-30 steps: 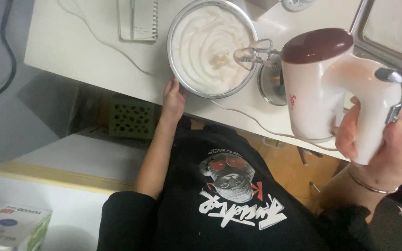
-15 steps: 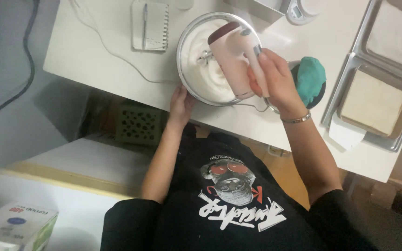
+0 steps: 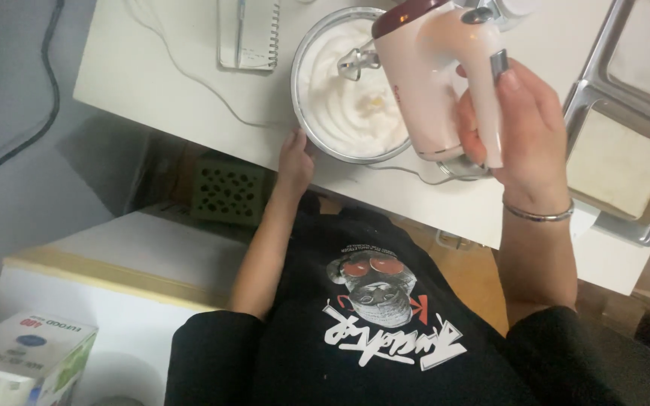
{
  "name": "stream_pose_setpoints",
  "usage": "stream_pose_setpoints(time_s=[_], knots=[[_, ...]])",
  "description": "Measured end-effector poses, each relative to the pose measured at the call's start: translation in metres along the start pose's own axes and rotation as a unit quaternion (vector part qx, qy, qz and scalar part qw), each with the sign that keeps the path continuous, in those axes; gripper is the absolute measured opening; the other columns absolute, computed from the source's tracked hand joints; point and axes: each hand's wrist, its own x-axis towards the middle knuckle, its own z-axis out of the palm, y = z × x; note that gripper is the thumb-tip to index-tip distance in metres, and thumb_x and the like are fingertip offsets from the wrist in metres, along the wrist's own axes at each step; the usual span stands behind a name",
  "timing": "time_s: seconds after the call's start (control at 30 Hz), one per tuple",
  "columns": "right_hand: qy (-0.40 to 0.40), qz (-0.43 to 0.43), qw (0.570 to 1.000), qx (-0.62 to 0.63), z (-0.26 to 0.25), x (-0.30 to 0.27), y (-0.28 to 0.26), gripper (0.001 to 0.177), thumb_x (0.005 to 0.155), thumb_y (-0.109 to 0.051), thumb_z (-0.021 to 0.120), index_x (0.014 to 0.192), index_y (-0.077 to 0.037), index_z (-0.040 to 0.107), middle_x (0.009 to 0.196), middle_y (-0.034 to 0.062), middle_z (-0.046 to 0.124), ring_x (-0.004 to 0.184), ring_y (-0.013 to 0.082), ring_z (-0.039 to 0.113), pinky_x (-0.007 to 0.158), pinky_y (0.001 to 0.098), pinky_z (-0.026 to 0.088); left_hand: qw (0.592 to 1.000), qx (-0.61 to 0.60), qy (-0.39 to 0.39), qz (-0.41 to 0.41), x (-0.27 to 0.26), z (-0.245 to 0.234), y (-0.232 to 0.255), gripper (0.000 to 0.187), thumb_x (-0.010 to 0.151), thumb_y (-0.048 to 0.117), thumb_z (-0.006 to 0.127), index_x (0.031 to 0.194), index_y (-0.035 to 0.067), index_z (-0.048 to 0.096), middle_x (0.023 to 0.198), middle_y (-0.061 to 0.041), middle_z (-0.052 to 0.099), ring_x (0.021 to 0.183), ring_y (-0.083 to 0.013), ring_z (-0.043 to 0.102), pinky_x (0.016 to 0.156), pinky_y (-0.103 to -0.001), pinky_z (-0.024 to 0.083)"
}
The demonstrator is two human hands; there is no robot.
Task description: Beating ingredients in a bowl using a hand mixer.
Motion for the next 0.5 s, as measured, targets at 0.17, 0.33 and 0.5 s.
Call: stream_pose_setpoints(time_s=[0.17, 0.33, 0.5], knots=[[0.008, -0.035, 0.999, -0.016, -0.002, -0.012, -0.027, 0.044, 0.119, -0.030, 0.041, 0.133, 0.009, 0.056, 0.081, 0.0097, 0.058, 0.050, 0.0130, 0.048, 0.043, 0.0241, 0.035, 0.999, 0.004, 0.045, -0.013, 0.003, 0.003, 0.003, 0.041, 0.109, 0.026, 0.046, 0.143, 0.003, 0.047, 0.141, -0.010, 0.056, 0.129, -0.0243, 0.055, 0.108, -0.044, 0.045], [0.045, -0.033, 0.998, -0.029, -0.011, -0.020, -0.033, 0.045, 0.119, -0.030, 0.043, 0.131, 0.011, 0.056, 0.081, 0.0123, 0.058, 0.050, 0.0165, 0.049, 0.044, 0.0266, 0.036, 0.999, 0.000, 0.037, -0.014, 0.004, 0.001, 0.001, 0.040, 0.109, 0.026, 0.047, 0.142, 0.003, 0.048, 0.139, -0.010, 0.056, 0.128, -0.0237, 0.055, 0.107, -0.044, 0.044], [0.020, -0.032, 0.999, 0.014, -0.022, -0.003, -0.008, 0.043, 0.120, -0.031, 0.043, 0.129, 0.008, 0.058, 0.080, 0.0114, 0.058, 0.049, 0.0157, 0.047, 0.046, 0.0271, 0.034, 1.000, 0.008, 0.007, -0.003, 0.001, 0.006, 0.006, 0.039, 0.111, 0.028, 0.045, 0.140, 0.004, 0.051, 0.137, -0.011, 0.059, 0.125, -0.0246, 0.056, 0.107, -0.046, 0.044]])
